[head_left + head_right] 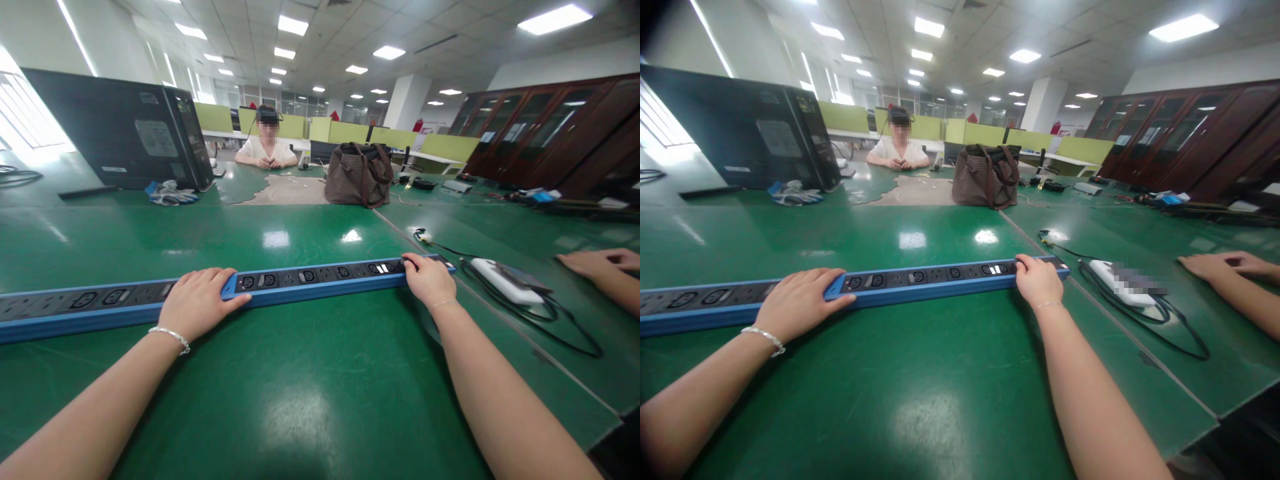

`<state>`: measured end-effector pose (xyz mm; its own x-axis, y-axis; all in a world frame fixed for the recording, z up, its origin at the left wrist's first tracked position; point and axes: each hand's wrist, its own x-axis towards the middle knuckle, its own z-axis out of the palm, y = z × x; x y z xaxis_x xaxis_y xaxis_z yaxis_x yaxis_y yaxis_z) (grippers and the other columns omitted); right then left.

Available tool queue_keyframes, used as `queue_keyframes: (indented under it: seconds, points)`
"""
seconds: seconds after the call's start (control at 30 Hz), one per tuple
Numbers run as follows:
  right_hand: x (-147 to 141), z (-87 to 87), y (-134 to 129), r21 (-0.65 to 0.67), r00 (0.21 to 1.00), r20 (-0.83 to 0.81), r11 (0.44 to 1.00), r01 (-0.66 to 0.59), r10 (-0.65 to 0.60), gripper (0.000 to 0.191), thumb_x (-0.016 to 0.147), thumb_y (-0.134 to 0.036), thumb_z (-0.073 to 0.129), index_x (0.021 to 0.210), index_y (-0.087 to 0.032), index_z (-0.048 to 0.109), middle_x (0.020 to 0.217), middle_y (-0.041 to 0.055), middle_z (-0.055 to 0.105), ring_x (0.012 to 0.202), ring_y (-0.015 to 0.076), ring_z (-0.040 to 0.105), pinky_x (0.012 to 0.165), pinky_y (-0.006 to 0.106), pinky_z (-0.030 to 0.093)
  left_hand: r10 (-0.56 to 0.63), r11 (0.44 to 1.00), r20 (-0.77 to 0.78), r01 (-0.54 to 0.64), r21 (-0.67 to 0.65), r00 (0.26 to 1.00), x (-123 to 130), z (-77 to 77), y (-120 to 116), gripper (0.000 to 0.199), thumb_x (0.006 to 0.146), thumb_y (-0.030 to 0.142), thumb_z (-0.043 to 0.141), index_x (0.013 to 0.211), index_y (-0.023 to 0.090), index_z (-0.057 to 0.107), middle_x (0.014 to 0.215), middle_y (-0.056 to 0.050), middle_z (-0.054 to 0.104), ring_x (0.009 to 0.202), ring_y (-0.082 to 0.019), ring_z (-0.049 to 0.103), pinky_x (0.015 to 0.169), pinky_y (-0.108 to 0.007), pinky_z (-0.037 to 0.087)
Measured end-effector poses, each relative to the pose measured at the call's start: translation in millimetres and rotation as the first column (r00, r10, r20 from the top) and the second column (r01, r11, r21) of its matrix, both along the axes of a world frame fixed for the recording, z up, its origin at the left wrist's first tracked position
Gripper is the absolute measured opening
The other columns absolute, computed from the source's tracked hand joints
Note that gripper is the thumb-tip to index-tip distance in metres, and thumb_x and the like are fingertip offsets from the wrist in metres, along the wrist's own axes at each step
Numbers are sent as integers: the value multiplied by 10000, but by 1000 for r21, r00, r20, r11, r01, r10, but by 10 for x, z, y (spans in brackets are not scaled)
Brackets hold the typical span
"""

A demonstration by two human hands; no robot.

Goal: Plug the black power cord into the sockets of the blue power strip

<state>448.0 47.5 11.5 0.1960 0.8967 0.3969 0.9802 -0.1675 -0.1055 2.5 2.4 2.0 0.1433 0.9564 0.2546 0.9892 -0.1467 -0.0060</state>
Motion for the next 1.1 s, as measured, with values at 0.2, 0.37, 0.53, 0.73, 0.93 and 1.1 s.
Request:
queue_keyframes:
  seconds: [0.2, 0.37, 0.53, 0.73, 0.93, 1.1]
  points:
    - [47, 31, 56, -44, 999, -35, 999, -21, 19, 405, 864, -379, 349, 1121, -283, 647, 1066, 67, 661, 959, 256, 573, 820, 388, 436, -5, 1000, -40, 6, 2, 999, 2, 11, -7, 732, 778, 705, 311, 1221, 166, 530, 1152, -131, 606, 1051, -306, 550, 929, -435, 367]
    - [68, 32, 97, -67, 998, -50, 997, -31, 28, 399, 863, -361, 354, 1113, -276, 653, 1049, 80, 657, 1009, 256, 557, 859, 384, 420, -7, 1000, -44, 7, 3, 999, 0, 10, -6, 728, 788, 699, 300, 1225, 163, 527, 1164, -129, 603, 1057, -305, 548, 928, -432, 370]
    - [24, 21, 55, -50, 1000, -24, 999, 2, -4, 407, 875, -359, 345, 1148, -270, 634, 1053, 85, 643, 965, 247, 563, 851, 374, 420, -11, 1000, -40, 11, 8, 999, 4, 9, -7, 733, 787, 685, 321, 1232, 140, 527, 1163, -143, 603, 1066, -310, 544, 935, -436, 364]
    - [-11, 19, 24, -50, 1000, 13, 999, -16, 17, 391, 881, -334, 352, 1153, -261, 624, 1062, 71, 644, 970, 233, 553, 860, 354, 411, -14, 1000, -33, 14, 9, 999, -3, 2, -3, 728, 783, 686, 325, 1225, 147, 535, 1160, -139, 607, 1059, -307, 547, 933, -439, 365]
    - [-20, 20, -5, -43, 1000, 2, 999, 1, -1, 405, 891, -351, 333, 1173, -274, 612, 1088, 73, 641, 985, 245, 554, 860, 363, 412, -10, 1000, -40, 11, 13, 999, -2, 3, -3, 727, 786, 687, 321, 1226, 150, 534, 1168, -132, 606, 1060, -302, 548, 935, -429, 364]
    - [-76, 42, -41, -43, 996, -30, 996, 80, -81, 450, 888, -395, 337, 1243, -222, 553, 1097, 108, 646, 982, 254, 580, 821, 366, 436, -12, 1000, -36, 12, 8, 999, 0, 9, -4, 720, 784, 682, 327, 1223, 151, 536, 1159, -131, 611, 1052, -303, 553, 930, -431, 365]
